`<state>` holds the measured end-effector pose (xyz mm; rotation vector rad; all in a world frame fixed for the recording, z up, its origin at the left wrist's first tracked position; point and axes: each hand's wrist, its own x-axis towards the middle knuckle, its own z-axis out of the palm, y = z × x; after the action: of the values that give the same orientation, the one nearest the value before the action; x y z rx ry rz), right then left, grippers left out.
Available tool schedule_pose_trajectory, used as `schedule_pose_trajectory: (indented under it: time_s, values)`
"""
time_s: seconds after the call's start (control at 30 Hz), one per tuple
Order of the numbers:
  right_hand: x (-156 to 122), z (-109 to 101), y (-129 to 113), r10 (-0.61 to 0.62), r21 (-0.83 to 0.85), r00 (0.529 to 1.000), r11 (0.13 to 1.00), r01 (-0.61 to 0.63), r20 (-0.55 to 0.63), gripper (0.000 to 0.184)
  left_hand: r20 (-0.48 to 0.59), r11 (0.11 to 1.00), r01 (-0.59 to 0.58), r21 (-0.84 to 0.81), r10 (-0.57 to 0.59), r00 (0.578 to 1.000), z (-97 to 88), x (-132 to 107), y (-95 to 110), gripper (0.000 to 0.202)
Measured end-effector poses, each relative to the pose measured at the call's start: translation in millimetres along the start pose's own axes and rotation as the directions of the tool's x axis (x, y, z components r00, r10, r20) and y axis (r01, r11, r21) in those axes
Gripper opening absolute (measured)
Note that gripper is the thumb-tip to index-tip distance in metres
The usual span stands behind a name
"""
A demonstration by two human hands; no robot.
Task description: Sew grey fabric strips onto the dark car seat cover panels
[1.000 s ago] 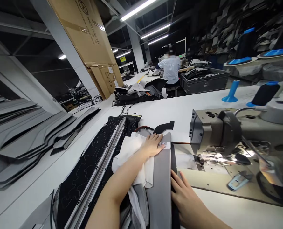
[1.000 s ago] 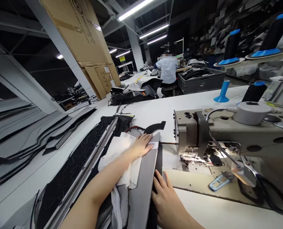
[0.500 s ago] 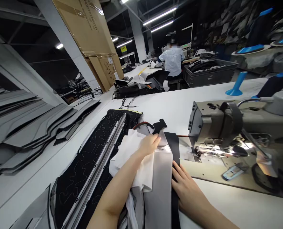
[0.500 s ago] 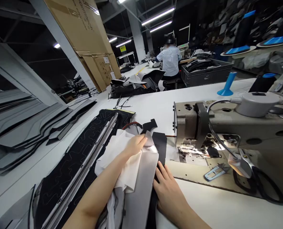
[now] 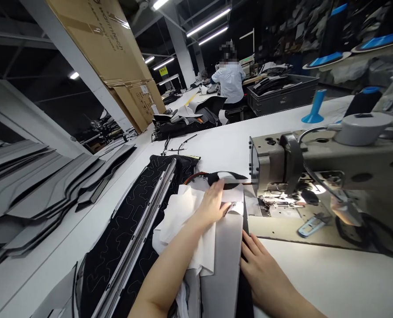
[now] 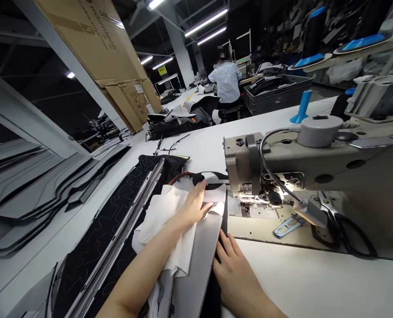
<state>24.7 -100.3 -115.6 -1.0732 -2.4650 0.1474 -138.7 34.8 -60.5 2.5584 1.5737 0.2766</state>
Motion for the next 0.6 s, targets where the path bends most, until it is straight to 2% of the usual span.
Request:
schedule_pose_trajectory:
  time_s: [0.07,0.13,0.23,0.33,0.4,0.5,0.6]
  values:
    - [-0.6,2.3,1.7,0.000,-0.031,0.999,1.000,-0.002,-0.052,0.057,0.048,0.997,0.035,-0.064,-0.032,0.998,-6.1,2.9,0.7,0.050]
    - [-0.1,9.4,6.5,-0.025,-0.089,0.987,0.996,0.011,-0.157,0.050,0.071,0.991,0.110,-0.079,-0.104,0.992,-15.9,4.7,-1.1,0.037]
    - [3.1,24.9,21.6,-0.161,-0.257,0.918,0.964,0.067,-0.361,0.036,0.094,0.990,0.115,-0.087,-0.107,0.990,-28.8,3.7,-5.5,0.036]
    - [8.8,35.5,41.1,-0.358,-0.477,0.870,0.862,0.169,-0.340,0.032,0.106,0.993,0.062,-0.099,-0.052,0.993,-26.8,1.0,-7.7,0.032]
    - [12.4,36.7,48.2,-0.417,-0.537,0.860,0.817,0.212,-0.295,0.034,0.101,0.997,0.005,-0.083,0.004,0.995,-16.9,0.6,-7.1,0.031]
    - [14.7,31.7,41.3,-0.405,-0.507,0.858,0.837,0.208,-0.317,0.036,0.043,1.000,0.011,0.005,-0.012,0.999,-0.4,2.8,-3.1,0.052]
    - [10.8,21.6,19.1,-0.290,-0.348,0.882,0.924,0.158,-0.371,0.040,-0.037,0.996,0.059,0.072,-0.056,0.998,6.7,6.1,2.6,0.065]
